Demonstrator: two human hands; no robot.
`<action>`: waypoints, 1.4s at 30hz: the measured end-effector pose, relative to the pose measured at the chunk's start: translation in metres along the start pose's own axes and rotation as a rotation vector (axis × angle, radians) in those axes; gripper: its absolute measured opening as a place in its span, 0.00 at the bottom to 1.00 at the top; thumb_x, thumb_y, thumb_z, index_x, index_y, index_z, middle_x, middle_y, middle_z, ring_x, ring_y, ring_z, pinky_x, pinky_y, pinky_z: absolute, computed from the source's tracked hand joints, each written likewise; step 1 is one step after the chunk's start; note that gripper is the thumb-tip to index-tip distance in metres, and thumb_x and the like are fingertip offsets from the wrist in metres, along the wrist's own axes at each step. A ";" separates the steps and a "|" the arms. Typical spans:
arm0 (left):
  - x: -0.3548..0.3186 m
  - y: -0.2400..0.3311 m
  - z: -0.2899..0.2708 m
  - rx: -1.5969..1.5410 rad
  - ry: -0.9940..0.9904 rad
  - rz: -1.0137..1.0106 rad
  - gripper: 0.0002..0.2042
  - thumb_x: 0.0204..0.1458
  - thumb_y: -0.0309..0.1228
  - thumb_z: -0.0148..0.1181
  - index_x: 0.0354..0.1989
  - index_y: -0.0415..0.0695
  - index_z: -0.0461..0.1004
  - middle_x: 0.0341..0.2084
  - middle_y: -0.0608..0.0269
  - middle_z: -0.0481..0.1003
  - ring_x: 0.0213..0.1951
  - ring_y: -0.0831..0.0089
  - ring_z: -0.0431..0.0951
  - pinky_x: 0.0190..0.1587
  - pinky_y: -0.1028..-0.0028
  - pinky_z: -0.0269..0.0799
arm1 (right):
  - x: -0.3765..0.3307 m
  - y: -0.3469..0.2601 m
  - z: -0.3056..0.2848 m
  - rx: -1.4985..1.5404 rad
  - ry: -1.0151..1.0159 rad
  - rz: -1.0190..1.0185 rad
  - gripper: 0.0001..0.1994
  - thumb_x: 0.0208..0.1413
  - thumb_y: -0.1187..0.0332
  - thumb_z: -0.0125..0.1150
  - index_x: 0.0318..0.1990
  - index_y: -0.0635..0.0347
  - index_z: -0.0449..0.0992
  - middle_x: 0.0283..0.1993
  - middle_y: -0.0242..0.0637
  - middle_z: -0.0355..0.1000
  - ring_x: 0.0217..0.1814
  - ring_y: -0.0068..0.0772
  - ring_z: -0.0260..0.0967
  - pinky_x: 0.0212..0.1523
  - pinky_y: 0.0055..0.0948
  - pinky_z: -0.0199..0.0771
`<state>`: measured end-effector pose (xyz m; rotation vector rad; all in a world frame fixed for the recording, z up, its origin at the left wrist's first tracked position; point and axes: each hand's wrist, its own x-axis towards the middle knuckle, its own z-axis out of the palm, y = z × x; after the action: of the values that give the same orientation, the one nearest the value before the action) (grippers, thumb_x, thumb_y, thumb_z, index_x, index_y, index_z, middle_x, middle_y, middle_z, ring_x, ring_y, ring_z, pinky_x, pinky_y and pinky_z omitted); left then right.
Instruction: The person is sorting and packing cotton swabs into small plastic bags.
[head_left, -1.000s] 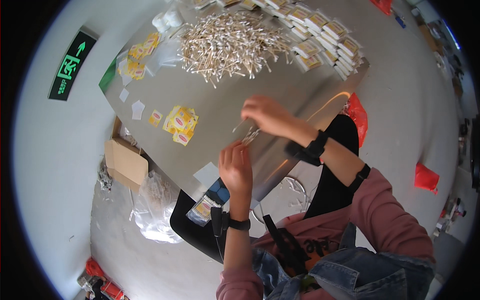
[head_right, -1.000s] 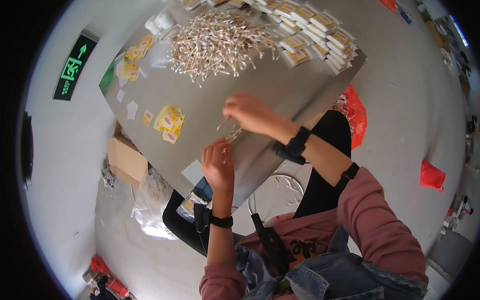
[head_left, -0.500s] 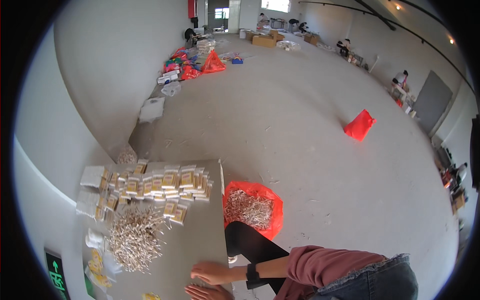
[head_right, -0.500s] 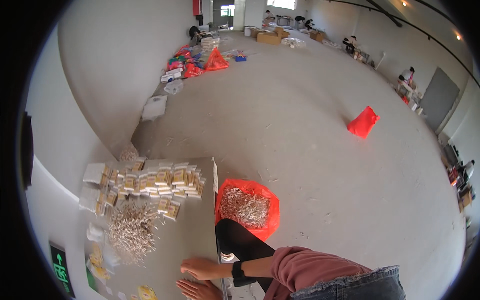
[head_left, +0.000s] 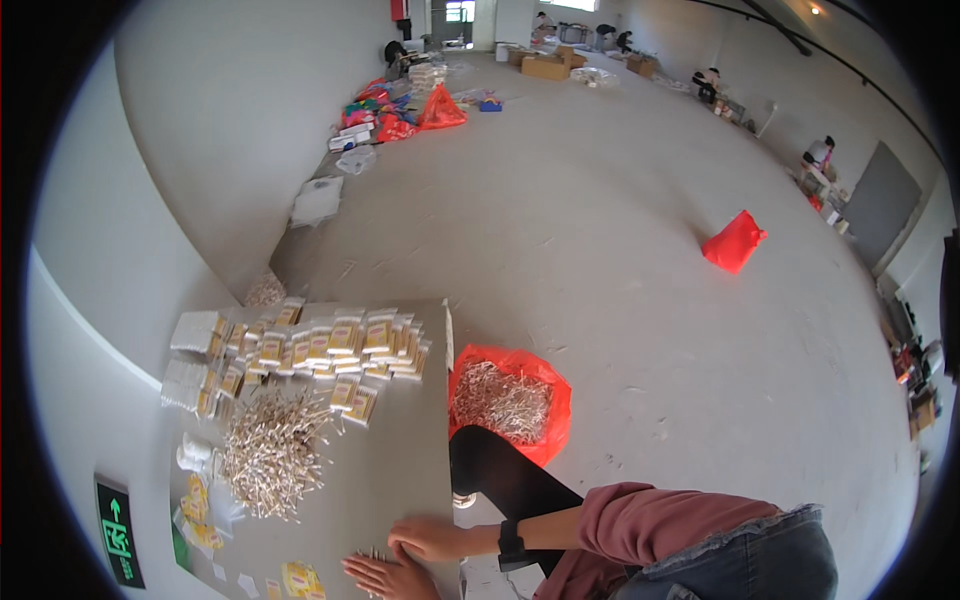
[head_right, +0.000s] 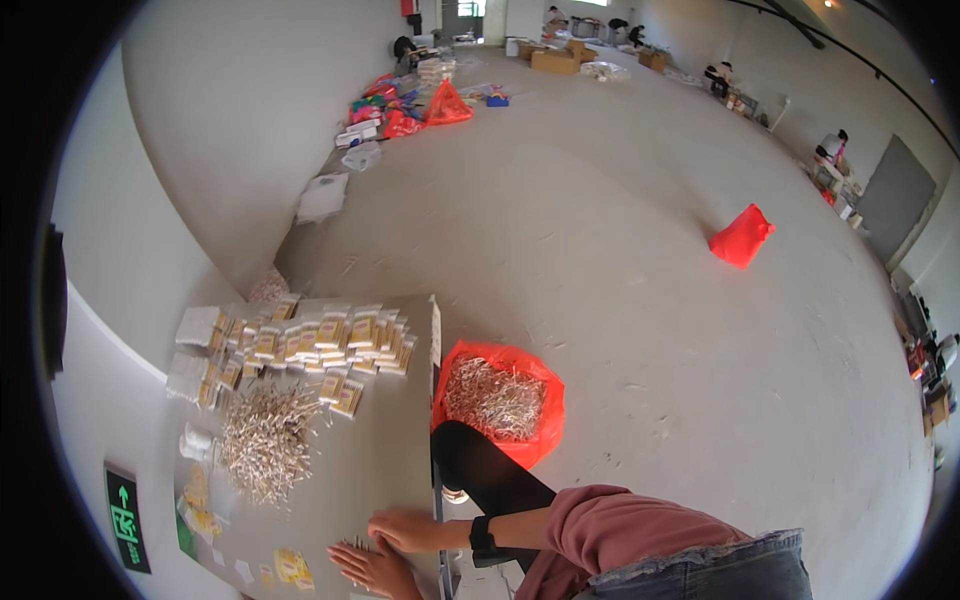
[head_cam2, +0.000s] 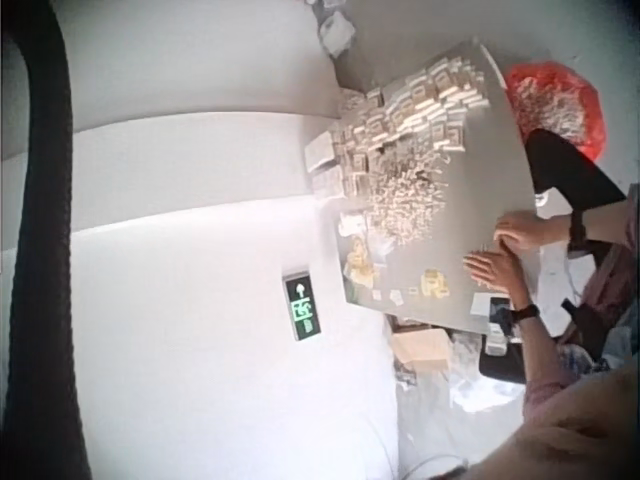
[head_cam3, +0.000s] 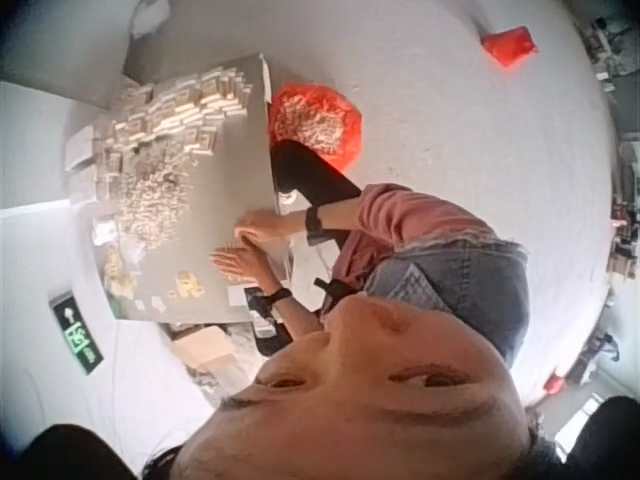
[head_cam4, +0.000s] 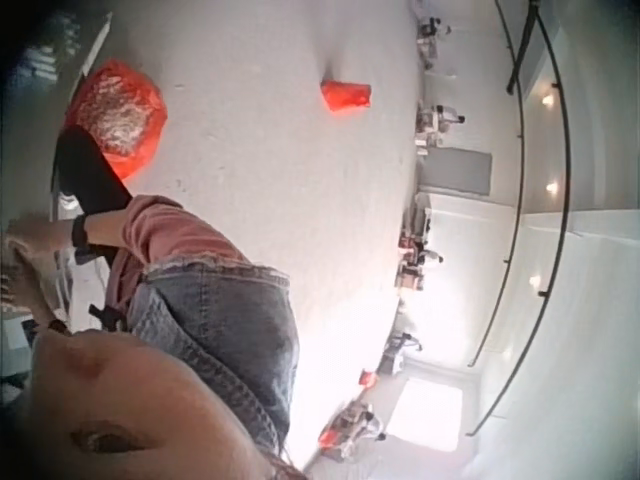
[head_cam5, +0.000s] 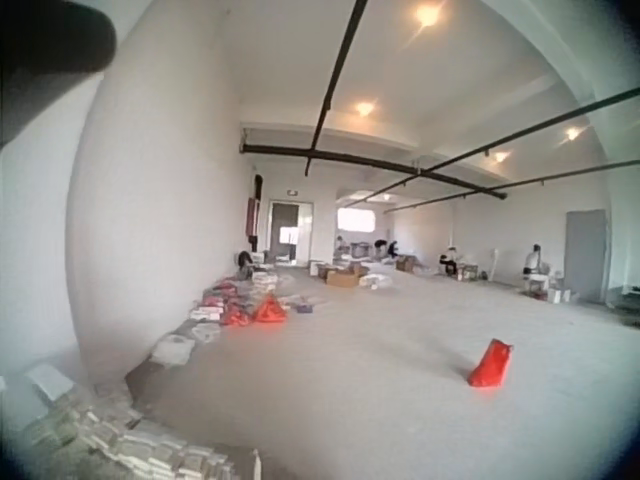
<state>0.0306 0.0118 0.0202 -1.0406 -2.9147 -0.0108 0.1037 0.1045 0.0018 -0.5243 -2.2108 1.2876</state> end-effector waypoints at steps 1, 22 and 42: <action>0.000 -0.002 -0.001 0.091 -0.098 -0.116 0.39 0.64 0.55 0.37 0.72 0.34 0.46 0.73 0.47 0.47 0.75 0.55 0.45 0.74 0.58 0.39 | -0.001 -0.002 0.004 0.003 -0.010 -0.016 0.08 0.55 0.76 0.57 0.42 0.57 0.72 0.38 0.41 0.70 0.43 0.48 0.69 0.44 0.43 0.68; -0.014 -0.024 0.009 -1.667 0.514 -0.535 0.33 0.69 0.47 0.37 0.73 0.39 0.39 0.73 0.47 0.47 0.74 0.54 0.47 0.75 0.59 0.38 | 0.029 -0.022 0.054 0.636 -0.014 0.252 0.29 0.71 0.49 0.40 0.66 0.67 0.60 0.69 0.46 0.59 0.74 0.38 0.54 0.74 0.38 0.50; -0.001 -0.068 0.008 -0.760 0.261 -0.293 0.08 0.49 0.28 0.70 0.33 0.40 0.78 0.39 0.57 0.68 0.46 0.58 0.66 0.51 0.59 0.63 | 0.023 -0.007 0.007 0.506 -0.006 0.217 0.19 0.71 0.60 0.47 0.62 0.62 0.65 0.63 0.39 0.66 0.67 0.34 0.63 0.66 0.34 0.61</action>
<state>-0.0120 -0.0416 0.0123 -0.5612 -2.7990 -1.2317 0.0810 0.1091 0.0110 -0.5647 -1.7650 1.8836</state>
